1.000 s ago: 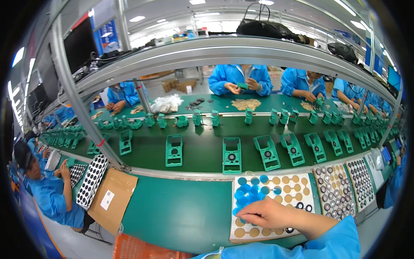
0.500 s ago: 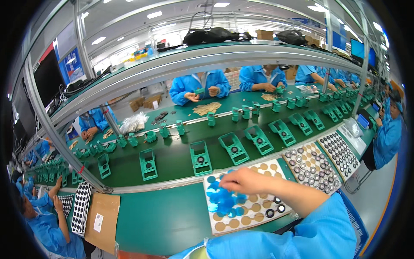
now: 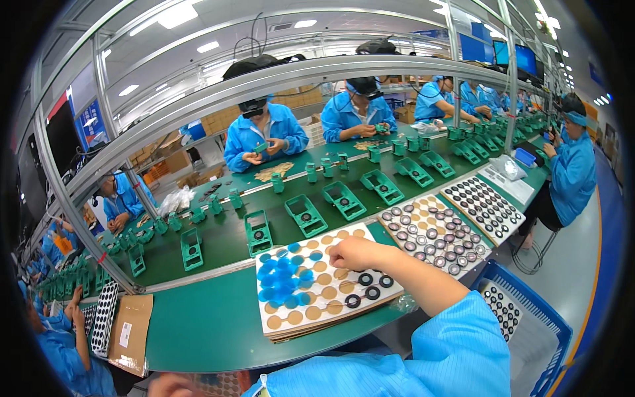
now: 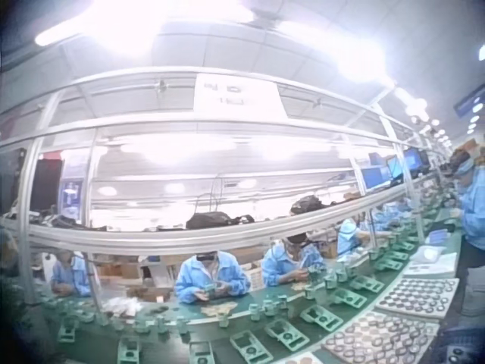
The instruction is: The person assembles small electronic components into green plastic housings by hand, placing circuit boards and other components into the housings.
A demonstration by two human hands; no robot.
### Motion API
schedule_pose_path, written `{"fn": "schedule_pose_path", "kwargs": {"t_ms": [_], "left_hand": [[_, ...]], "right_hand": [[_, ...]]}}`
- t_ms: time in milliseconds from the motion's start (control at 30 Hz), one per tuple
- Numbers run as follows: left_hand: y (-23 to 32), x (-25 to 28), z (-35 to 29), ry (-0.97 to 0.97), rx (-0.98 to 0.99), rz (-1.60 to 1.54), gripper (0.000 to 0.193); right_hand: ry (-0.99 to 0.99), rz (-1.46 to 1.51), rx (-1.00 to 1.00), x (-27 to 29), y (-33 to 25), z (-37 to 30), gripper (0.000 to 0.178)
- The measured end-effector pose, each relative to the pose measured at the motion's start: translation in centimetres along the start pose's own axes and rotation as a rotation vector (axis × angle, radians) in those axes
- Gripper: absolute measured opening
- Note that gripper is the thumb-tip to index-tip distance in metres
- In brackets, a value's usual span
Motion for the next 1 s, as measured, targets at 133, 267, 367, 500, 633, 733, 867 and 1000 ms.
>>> {"fn": "schedule_pose_path", "kwargs": {"t_ms": [133,267,367,500,633,733,867,1000], "left_hand": [[11.9,1.7,3.0,0.43,-0.777,-0.216,0.015],[19.4,-4.2,13.6,0.068,-0.84,-0.203,0.019],[21.4,-9.8,22.1,-0.231,-0.754,-0.028,0.012],[20.5,-15.1,29.3,-0.454,-0.57,0.055,0.014],[16.8,-17.9,33.0,-0.544,-0.466,0.05,0.017],[13.9,-19.1,33.7,-0.564,-0.366,-0.03,0.017],[12.1,-18.3,33.0,-0.476,-0.331,-0.054,0.017],[11.5,-18.0,33.0,-0.422,-0.213,-0.232,0.02]], "right_hand": [[-0.035,-0.233,-0.119,-1.6,2.4,-2.0,0.015],[0.219,-0.33,-0.078,-3.2,3.1,-3.6,0.017],[0.265,-0.406,-0.086,-3.9,2.8,-3.6,0.014],[0.342,-0.551,0.074,-4.9,1.2,-2.0,0.012],[0.393,-0.6,0.113,-5.5,-0.2,-2.3,0.015],[0.347,-0.654,0.087,-5.6,-0.8,-2.0,0.015],[0.288,-0.576,0.065,-5.5,-0.3,-1.5,0.013],[0.327,-0.223,-0.176,-3.4,2.6,-1.4,0.013]]}}
Point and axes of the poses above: each hand's wrist, its own z-axis towards the middle knuckle, its own x-axis out of the back of the hand, y = z × x, the point moved 6 cm from there along z, towards the middle knuckle, and after that the axes turned 13 degrees about -z, right-handed, at the moved point
